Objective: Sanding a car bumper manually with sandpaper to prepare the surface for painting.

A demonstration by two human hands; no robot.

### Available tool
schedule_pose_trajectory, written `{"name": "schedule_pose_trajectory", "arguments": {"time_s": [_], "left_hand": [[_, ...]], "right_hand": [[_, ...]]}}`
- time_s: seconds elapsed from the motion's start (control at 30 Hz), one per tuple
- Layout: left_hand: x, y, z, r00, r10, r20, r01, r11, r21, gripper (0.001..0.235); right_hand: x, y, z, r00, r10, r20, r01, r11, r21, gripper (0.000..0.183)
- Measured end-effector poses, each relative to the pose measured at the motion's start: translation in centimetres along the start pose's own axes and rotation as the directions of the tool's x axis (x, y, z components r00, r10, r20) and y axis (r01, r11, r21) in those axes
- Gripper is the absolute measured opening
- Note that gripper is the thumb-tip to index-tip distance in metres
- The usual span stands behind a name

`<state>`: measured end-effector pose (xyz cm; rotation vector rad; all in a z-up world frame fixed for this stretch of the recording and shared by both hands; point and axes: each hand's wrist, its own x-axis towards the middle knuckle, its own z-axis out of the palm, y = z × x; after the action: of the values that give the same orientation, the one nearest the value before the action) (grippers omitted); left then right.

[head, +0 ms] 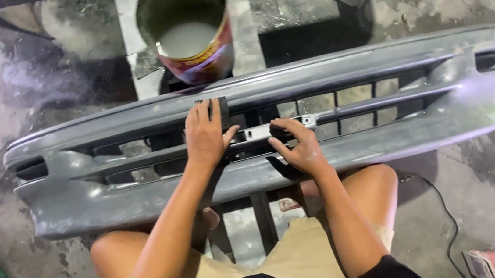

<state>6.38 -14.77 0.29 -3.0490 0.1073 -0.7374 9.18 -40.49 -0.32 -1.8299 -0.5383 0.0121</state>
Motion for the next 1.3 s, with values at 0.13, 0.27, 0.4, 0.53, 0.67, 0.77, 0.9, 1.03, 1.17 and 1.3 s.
{"name": "schedule_pose_trajectory", "arguments": {"time_s": [0.13, 0.27, 0.4, 0.53, 0.67, 0.77, 0.9, 1.03, 1.17, 1.3], "left_hand": [[0.8, 0.0, 1.6, 0.988, 0.104, 0.114, -0.111, 0.992, 0.055, 0.073], [3.0, 0.5, 0.4, 0.969, 0.233, 0.077, -0.242, 0.960, 0.138, 0.046], [4.5, 0.1, 0.5, 0.941, 0.331, 0.068, -0.334, 0.942, 0.029, 0.037], [5.2, 4.4, 3.2, 0.919, 0.395, -0.002, -0.394, 0.917, -0.064, 0.035], [8.5, 10.8, 3.8, 0.924, 0.380, -0.049, -0.383, 0.918, -0.102, 0.032], [10.5, 15.2, 4.8, 0.930, 0.365, -0.054, -0.369, 0.924, -0.104, 0.025], [12.5, 19.1, 5.6, 0.921, 0.365, -0.134, -0.374, 0.926, -0.048, 0.012], [11.8, 19.1, 5.0, 0.926, 0.332, -0.178, -0.337, 0.942, 0.006, 0.017], [9.7, 15.9, 6.1, 0.925, 0.324, -0.198, -0.329, 0.944, 0.006, 0.024], [7.5, 12.0, 5.4, 0.934, 0.307, -0.181, -0.316, 0.949, -0.018, 0.028]], "right_hand": [[0.6, 0.2, -1.7, 0.990, 0.118, -0.081, -0.107, 0.986, 0.132, 0.031], [0.9, 1.2, -3.9, 0.975, 0.134, -0.178, -0.119, 0.989, 0.091, 0.034], [1.3, 1.7, -6.5, 0.932, 0.206, -0.299, -0.174, 0.976, 0.129, 0.027], [1.4, 2.6, -7.2, 0.884, 0.306, -0.353, -0.244, 0.947, 0.209, 0.025], [1.6, 3.4, -7.9, 0.850, 0.352, -0.393, -0.281, 0.932, 0.228, 0.024], [1.4, 4.0, -8.5, 0.814, 0.399, -0.422, -0.335, 0.916, 0.220, 0.020], [1.1, 5.4, -8.5, 0.791, 0.417, -0.448, -0.337, 0.908, 0.249, 0.020], [1.0, 7.3, -8.3, 0.805, 0.371, -0.463, -0.299, 0.928, 0.224, 0.019], [0.9, 7.6, -8.4, 0.824, 0.367, -0.432, -0.263, 0.923, 0.281, 0.020], [0.8, 7.9, -8.2, 0.837, 0.317, -0.446, -0.250, 0.947, 0.203, 0.018]]}}
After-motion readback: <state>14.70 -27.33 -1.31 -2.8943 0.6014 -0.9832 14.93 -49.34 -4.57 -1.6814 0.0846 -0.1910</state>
